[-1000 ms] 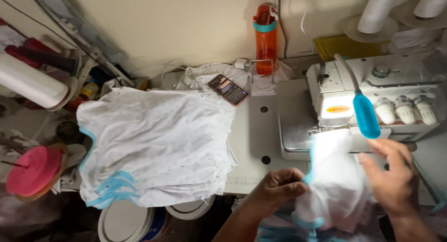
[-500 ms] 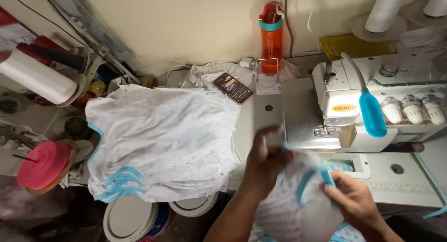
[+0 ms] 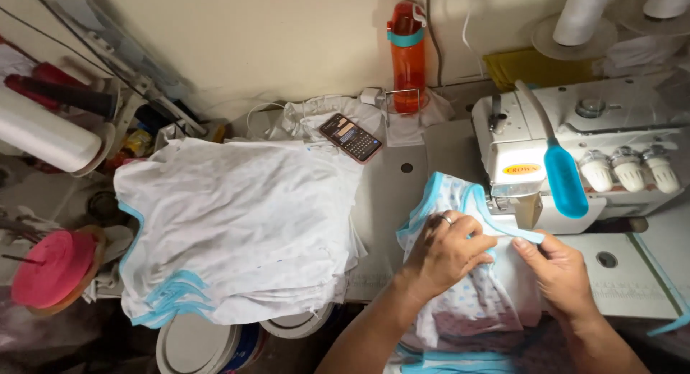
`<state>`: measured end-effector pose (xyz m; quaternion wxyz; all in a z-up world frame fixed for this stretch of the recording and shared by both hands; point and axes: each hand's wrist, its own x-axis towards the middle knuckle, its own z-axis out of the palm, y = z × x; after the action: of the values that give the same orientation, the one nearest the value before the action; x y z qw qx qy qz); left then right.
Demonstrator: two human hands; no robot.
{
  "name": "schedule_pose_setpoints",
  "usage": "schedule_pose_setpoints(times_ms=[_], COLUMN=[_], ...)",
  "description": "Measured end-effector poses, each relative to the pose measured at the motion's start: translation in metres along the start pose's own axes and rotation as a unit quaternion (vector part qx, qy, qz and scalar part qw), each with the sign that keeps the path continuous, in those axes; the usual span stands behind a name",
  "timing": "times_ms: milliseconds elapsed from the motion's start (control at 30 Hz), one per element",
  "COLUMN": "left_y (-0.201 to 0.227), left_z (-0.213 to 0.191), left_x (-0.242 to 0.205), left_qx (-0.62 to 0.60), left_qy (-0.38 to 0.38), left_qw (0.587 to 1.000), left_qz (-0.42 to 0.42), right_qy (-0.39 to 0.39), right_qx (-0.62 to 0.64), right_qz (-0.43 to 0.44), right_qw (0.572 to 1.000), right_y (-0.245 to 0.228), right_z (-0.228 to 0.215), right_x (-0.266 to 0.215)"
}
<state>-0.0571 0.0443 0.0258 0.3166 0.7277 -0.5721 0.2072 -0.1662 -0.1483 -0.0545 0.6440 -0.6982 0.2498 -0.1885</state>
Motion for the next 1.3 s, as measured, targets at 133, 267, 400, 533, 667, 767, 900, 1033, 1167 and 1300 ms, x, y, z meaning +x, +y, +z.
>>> schedule_pose_setpoints(times_ms=[133, 267, 400, 533, 667, 767, 900, 1033, 1167, 1300], left_y=[-0.020, -0.019, 0.009, 0.011, 0.012, 0.012, 0.012, 0.026, 0.057, 0.085], left_z=[0.002, -0.003, -0.011, 0.008, 0.003, -0.008, -0.036, -0.081, -0.097, -0.107], left_x=[-0.004, -0.004, -0.004, -0.008, -0.005, 0.001, 0.007, 0.014, 0.022, 0.023], left_qx=[0.000, -0.147, -0.264, -0.192, -0.205, -0.208, -0.333, -0.308, -0.186, -0.032], left_qy=[-0.043, -0.028, -0.058, -0.016, -0.021, -0.022, -0.074, -0.112, -0.105, -0.039], left_qw=[0.999, 0.989, 0.962, 0.980, 0.978, 0.978, 0.940, 0.944, 0.976, 0.999], left_qz=[0.009, -0.003, -0.025, -0.046, -0.044, -0.013, -0.021, -0.035, -0.030, -0.017], right_qy=[0.037, -0.004, -0.081, -0.133, -0.128, -0.157, -0.146, -0.186, -0.140, -0.191], right_qx=[0.021, 0.038, -0.035, -0.056, -0.105, -0.143, -0.093, -0.174, -0.211, -0.113], right_qz=[0.030, 0.029, -0.036, -0.242, -0.327, -0.365, -0.437, -0.460, -0.478, -0.383], right_qw=[0.999, 0.999, 0.995, 0.959, 0.930, 0.907, 0.882, 0.851, 0.841, 0.897], right_y=[-0.002, -0.015, -0.015, -0.029, -0.057, -0.063, -0.049, -0.056, -0.067, -0.074], right_z=[-0.004, -0.002, -0.004, -0.006, -0.006, -0.008, -0.017, -0.031, -0.020, -0.002], right_x=[0.008, -0.001, -0.016, -0.031, -0.041, -0.042, -0.042, -0.037, -0.042, -0.058])
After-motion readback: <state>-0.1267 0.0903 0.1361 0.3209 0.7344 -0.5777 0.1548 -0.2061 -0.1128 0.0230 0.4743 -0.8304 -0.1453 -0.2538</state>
